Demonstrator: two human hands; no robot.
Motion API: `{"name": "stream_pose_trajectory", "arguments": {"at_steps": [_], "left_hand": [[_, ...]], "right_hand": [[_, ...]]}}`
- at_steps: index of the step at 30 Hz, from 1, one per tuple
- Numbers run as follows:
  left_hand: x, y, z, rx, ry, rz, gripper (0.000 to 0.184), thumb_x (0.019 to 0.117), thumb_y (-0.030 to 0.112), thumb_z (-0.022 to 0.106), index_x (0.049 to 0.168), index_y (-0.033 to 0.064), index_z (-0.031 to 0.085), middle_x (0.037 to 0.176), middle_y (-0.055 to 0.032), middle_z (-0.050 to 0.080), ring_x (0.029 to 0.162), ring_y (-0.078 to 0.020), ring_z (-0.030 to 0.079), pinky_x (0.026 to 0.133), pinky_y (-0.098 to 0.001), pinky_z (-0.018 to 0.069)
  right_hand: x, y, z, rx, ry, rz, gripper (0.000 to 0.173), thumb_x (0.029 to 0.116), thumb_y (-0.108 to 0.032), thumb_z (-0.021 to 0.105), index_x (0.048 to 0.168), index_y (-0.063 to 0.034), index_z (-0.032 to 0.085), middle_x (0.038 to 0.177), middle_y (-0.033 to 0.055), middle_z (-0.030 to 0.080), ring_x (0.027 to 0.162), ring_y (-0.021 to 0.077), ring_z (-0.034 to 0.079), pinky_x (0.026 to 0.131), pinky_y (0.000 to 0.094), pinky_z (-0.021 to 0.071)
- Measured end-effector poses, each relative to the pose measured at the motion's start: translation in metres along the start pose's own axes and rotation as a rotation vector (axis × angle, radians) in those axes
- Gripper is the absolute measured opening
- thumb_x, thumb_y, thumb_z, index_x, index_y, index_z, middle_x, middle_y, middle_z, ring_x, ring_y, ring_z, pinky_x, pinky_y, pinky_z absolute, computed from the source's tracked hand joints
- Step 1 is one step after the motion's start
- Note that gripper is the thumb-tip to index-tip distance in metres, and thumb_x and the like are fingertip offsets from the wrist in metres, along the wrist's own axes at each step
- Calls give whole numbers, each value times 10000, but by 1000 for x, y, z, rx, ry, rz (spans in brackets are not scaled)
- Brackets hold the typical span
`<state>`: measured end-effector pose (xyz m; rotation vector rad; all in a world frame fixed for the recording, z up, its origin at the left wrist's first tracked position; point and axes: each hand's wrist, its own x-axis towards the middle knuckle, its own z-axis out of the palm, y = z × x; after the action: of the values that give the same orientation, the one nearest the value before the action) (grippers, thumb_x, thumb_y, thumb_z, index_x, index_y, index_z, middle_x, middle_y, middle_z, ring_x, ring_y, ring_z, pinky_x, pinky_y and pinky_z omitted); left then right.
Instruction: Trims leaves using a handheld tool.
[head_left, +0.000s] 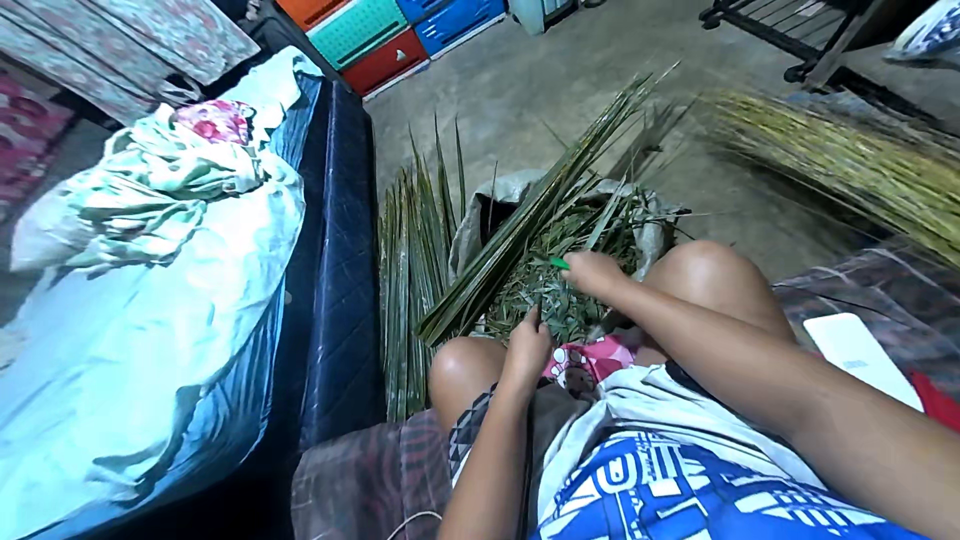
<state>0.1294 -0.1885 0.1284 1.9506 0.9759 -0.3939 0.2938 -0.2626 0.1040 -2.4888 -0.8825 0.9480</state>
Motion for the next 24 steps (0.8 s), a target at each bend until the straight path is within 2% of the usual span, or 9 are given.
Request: {"name": "stream_pose_trajectory", "arguments": {"at_steps": [2, 4, 7, 9, 13, 15, 19, 22, 24], "left_hand": [[1, 0, -5, -101, 13, -12, 428, 1116, 164, 364, 1521, 49, 441, 902, -106, 668, 598, -140, 533, 569, -310, 462], [-1, -1, -11, -224, 27, -12, 386, 1117, 155, 367, 1455, 10, 485, 825, -73, 654, 509, -92, 489, 486, -256, 425], [-3, -2, -13, -389, 10, 11, 313, 1114, 124, 371, 1332, -31, 534, 748, -48, 649, 438, -52, 456, 414, -206, 390], [-4, -1, -10, -412, -17, 19, 296, 1113, 118, 370, 1299, -37, 540, 736, -43, 649, 431, -44, 450, 410, -197, 385], [-5, 1, -5, -455, -30, 18, 280, 1116, 115, 362, 1268, -37, 541, 719, -47, 649, 423, -44, 455, 405, -191, 390], [-4, 0, -8, -485, -24, 9, 276, 1119, 123, 356, 1251, -37, 538, 718, -50, 656, 423, -44, 467, 403, -188, 394], [1, -4, -14, -514, 25, 8, 266, 1115, 107, 356, 1186, -55, 554, 697, -46, 656, 422, -43, 491, 400, -191, 413], [7, -5, -15, -347, 92, -34, 275, 1098, 113, 388, 1034, -40, 607, 661, -23, 605, 447, -60, 495, 444, -219, 439], [9, -6, -14, -220, 104, -59, 285, 1099, 134, 384, 1099, -26, 619, 719, -40, 620, 487, -78, 509, 485, -244, 450]], "right_hand": [[-13, -6, 8, 39, -140, -90, 352, 1085, -269, 476, 1192, 19, 649, 1162, 264, 665, 1122, 429, 643, 928, 638, 481], [-27, -11, 17, 46, -226, -147, 365, 1097, -271, 441, 1172, 29, 635, 1131, 262, 651, 1088, 416, 638, 906, 622, 473], [-29, -12, 10, -22, -170, -97, 362, 1092, -265, 462, 1234, 20, 635, 1217, 271, 660, 1176, 441, 632, 959, 646, 472], [-15, -3, 0, -38, -64, 9, 349, 1090, -252, 495, 1260, 13, 646, 1248, 272, 667, 1202, 459, 630, 971, 660, 474], [7, 8, -12, 11, 101, 126, 316, 1076, -252, 539, 1224, 0, 658, 1191, 260, 689, 1144, 452, 661, 911, 652, 512], [-2, 0, -12, 30, 61, 67, 310, 1072, -257, 530, 1211, -9, 656, 1175, 252, 687, 1135, 437, 661, 910, 642, 506], [-36, -15, 5, 6, -181, -208, 332, 1081, -255, 489, 1199, 22, 629, 1129, 268, 664, 1093, 441, 645, 909, 641, 478], [-52, -21, 22, -1, -268, -296, 326, 1083, -255, 481, 1138, 30, 629, 1066, 258, 659, 1044, 432, 647, 869, 625, 484], [-52, -24, 23, -56, -248, -269, 340, 1090, -259, 474, 1177, 31, 628, 1123, 268, 666, 1095, 443, 650, 900, 628, 491]]}}
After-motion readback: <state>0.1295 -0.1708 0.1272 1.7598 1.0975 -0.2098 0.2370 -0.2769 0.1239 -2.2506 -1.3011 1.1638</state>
